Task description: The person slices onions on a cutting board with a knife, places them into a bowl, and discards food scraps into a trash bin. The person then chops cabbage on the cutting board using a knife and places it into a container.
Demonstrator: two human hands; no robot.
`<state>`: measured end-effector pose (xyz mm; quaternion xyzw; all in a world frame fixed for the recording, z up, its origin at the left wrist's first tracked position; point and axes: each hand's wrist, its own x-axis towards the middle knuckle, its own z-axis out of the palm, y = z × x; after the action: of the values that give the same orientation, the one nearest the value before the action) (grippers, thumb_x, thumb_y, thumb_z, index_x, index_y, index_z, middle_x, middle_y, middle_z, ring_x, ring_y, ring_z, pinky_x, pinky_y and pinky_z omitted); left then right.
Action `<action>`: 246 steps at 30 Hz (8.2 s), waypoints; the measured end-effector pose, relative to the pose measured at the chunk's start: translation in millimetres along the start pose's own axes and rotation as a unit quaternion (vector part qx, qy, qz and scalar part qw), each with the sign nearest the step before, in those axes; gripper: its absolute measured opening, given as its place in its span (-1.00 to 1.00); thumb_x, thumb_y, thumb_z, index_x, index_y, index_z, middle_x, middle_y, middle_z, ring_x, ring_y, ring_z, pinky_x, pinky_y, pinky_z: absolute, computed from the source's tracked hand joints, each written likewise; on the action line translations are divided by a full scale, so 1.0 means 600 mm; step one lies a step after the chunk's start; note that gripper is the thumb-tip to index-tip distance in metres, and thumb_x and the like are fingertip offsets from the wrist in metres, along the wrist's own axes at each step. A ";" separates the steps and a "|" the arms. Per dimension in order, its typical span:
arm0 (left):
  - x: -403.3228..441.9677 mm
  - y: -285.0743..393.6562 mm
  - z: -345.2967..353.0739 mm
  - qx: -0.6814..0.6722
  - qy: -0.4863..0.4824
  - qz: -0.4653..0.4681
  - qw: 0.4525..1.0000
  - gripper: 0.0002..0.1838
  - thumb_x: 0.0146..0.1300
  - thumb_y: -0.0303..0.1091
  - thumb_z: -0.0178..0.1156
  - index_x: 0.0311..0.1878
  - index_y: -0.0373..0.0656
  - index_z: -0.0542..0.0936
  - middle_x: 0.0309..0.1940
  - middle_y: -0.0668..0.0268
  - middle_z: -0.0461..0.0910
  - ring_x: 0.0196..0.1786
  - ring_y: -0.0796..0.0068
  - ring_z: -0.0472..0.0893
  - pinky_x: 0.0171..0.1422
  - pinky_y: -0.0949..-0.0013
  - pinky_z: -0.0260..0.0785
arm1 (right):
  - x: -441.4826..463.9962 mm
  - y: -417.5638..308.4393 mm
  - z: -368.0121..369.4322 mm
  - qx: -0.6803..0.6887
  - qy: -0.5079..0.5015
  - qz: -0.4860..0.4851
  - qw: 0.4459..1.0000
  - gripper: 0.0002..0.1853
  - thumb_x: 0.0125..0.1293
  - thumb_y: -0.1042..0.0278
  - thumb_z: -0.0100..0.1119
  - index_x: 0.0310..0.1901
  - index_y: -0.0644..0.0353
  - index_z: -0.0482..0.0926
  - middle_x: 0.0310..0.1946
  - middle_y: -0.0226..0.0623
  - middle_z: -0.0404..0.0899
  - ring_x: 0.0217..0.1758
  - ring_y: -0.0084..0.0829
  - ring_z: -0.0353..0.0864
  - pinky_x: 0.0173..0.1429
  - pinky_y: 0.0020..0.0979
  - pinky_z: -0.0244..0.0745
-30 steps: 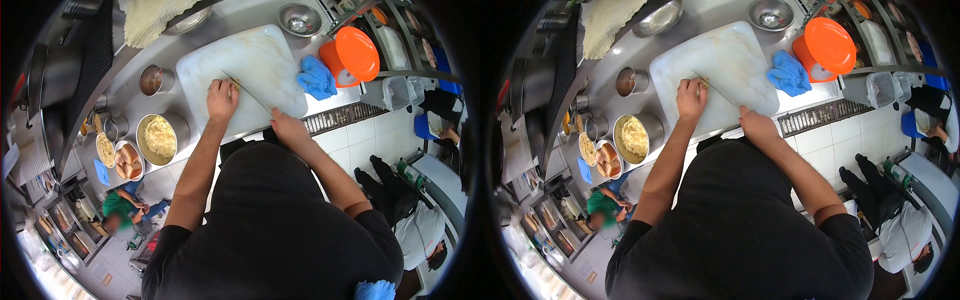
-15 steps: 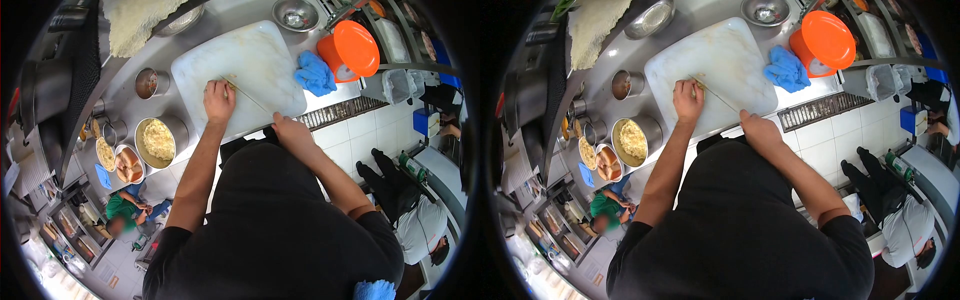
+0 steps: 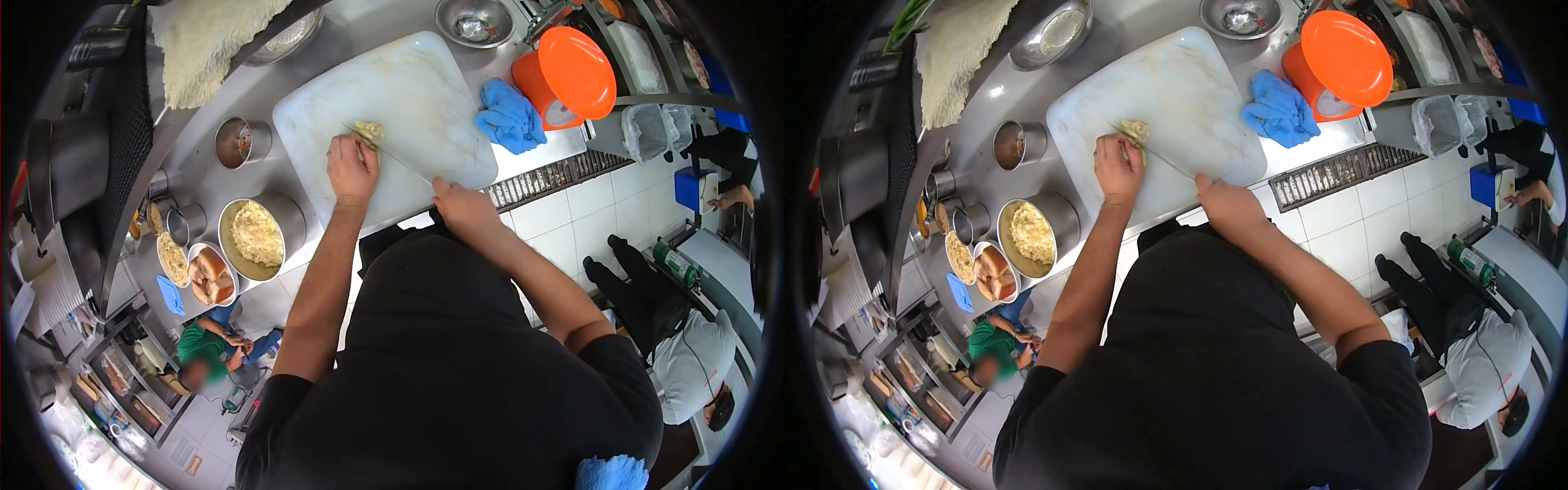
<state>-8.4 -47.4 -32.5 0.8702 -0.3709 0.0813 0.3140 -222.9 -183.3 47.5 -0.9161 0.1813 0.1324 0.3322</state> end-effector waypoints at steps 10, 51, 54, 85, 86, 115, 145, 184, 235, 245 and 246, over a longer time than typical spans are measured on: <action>-0.003 0.000 -0.005 -0.027 -0.003 -0.006 1.000 -0.90 0.39 -0.47 0.12 -0.07 -0.18 0.47 -0.13 0.06 0.54 -0.09 -0.13 0.54 0.02 -0.10 0.40 | -0.040 -0.014 -0.053 -0.012 -0.003 -0.003 1.000 -0.76 0.56 0.23 0.12 0.02 0.24 0.43 -0.32 -0.01 0.66 -0.25 0.08 0.75 -0.20 0.02 0.64; -0.028 -0.003 -0.006 -0.025 0.013 -0.012 1.000 -0.85 0.34 -0.50 0.16 -0.06 -0.23 0.47 -0.13 0.02 0.55 -0.03 -0.13 0.54 0.09 -0.09 0.39 | -0.004 -0.037 -0.036 -0.008 0.012 -0.012 1.000 -0.80 0.54 0.28 0.11 -0.01 0.23 0.43 -0.32 -0.02 0.65 -0.30 0.06 0.74 -0.24 0.01 0.62; -0.030 0.000 -0.006 -0.027 0.019 -0.014 0.999 -0.84 0.34 -0.51 0.15 -0.05 -0.25 0.46 -0.13 -0.01 0.55 -0.03 -0.14 0.54 0.10 -0.10 0.39 | -0.048 -0.039 -0.057 -0.018 -0.005 -0.002 1.000 -0.78 0.56 0.25 0.11 0.00 0.22 0.43 -0.31 -0.03 0.66 -0.30 0.05 0.73 -0.25 0.02 0.62; -0.043 0.007 -0.030 -0.063 -0.006 -0.017 0.998 -0.85 0.44 -0.55 0.09 0.02 -0.28 0.48 -0.02 -0.04 0.55 0.06 -0.15 0.53 0.20 -0.08 0.37 | 0.025 -0.017 0.009 0.000 0.008 -0.015 1.000 -0.75 0.57 0.24 0.08 0.05 0.25 0.44 -0.29 0.03 0.67 -0.27 0.07 0.74 -0.18 0.03 0.64; -0.045 0.009 -0.032 -0.056 -0.004 -0.016 0.998 -0.85 0.44 -0.55 0.10 0.03 -0.28 0.49 -0.01 -0.04 0.55 0.07 -0.15 0.53 0.21 -0.08 0.38 | 0.024 -0.018 0.000 0.004 0.006 -0.011 1.000 -0.75 0.57 0.23 0.08 0.05 0.25 0.44 -0.29 0.04 0.67 -0.27 0.08 0.74 -0.17 0.03 0.63; -0.056 -0.001 -0.020 -0.020 0.025 -0.015 0.999 -0.78 0.30 -0.57 0.18 0.00 -0.25 0.45 -0.05 -0.01 0.52 0.09 -0.09 0.49 0.27 -0.09 0.29 | -0.014 -0.048 -0.064 -0.030 -0.029 -0.031 0.999 -0.80 0.54 0.30 0.11 0.03 0.23 0.47 -0.30 -0.01 0.67 -0.26 0.05 0.76 -0.19 0.03 0.63; -0.064 -0.002 -0.032 -0.048 0.009 -0.022 0.999 -0.78 0.30 -0.56 0.20 -0.01 -0.22 0.47 -0.09 0.04 0.57 0.01 -0.08 0.55 0.17 -0.06 0.37 | -0.042 -0.025 -0.040 -0.054 0.005 -0.055 0.997 -0.80 0.51 0.30 0.12 -0.02 0.24 0.46 -0.40 -0.07 0.64 -0.35 0.01 0.74 -0.30 0.00 0.61; -0.066 0.008 -0.086 -0.057 -0.077 -0.063 0.993 -0.76 0.32 -0.50 0.30 0.05 -0.21 0.64 0.08 0.05 0.65 0.11 -0.05 0.65 0.22 0.04 0.53 | -0.027 -0.036 -0.061 -0.032 -0.029 -0.041 0.998 -0.77 0.56 0.24 0.08 0.04 0.22 0.46 -0.34 -0.02 0.66 -0.28 0.08 0.74 -0.21 0.04 0.60; -0.057 0.000 -0.093 -0.029 -0.065 -0.069 0.995 -0.89 0.29 -0.49 0.41 -0.15 -0.17 0.70 -0.16 0.21 0.75 -0.12 0.09 0.73 -0.01 0.15 0.59 | -0.017 -0.012 -0.024 -0.048 -0.010 -0.063 0.997 -0.82 0.51 0.29 0.13 -0.01 0.20 0.47 -0.36 -0.03 0.64 -0.31 0.06 0.73 -0.24 0.04 0.60; -0.061 0.008 -0.095 -0.043 -0.084 -0.121 0.988 -0.90 0.31 -0.45 0.38 -0.13 -0.16 0.74 -0.21 0.19 0.75 -0.24 0.07 0.73 -0.12 0.12 0.61 | 0.034 -0.022 -0.033 -0.035 -0.044 -0.057 0.997 -0.78 0.55 0.22 0.10 0.02 0.18 0.45 -0.32 -0.02 0.66 -0.24 0.10 0.73 -0.17 0.08 0.60; -0.060 0.008 -0.095 -0.041 -0.082 -0.122 0.988 -0.90 0.31 -0.46 0.38 -0.13 -0.16 0.74 -0.22 0.19 0.75 -0.24 0.07 0.73 -0.12 0.12 0.61 | 0.026 -0.024 -0.042 -0.032 -0.042 -0.059 0.997 -0.78 0.55 0.22 0.11 0.02 0.18 0.45 -0.32 -0.02 0.66 -0.25 0.10 0.73 -0.16 0.08 0.60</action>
<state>-32.3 6.1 1.3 0.8989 -0.2897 -0.0445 0.3256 -199.6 -193.4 68.6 -0.9289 0.1085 0.1568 0.3176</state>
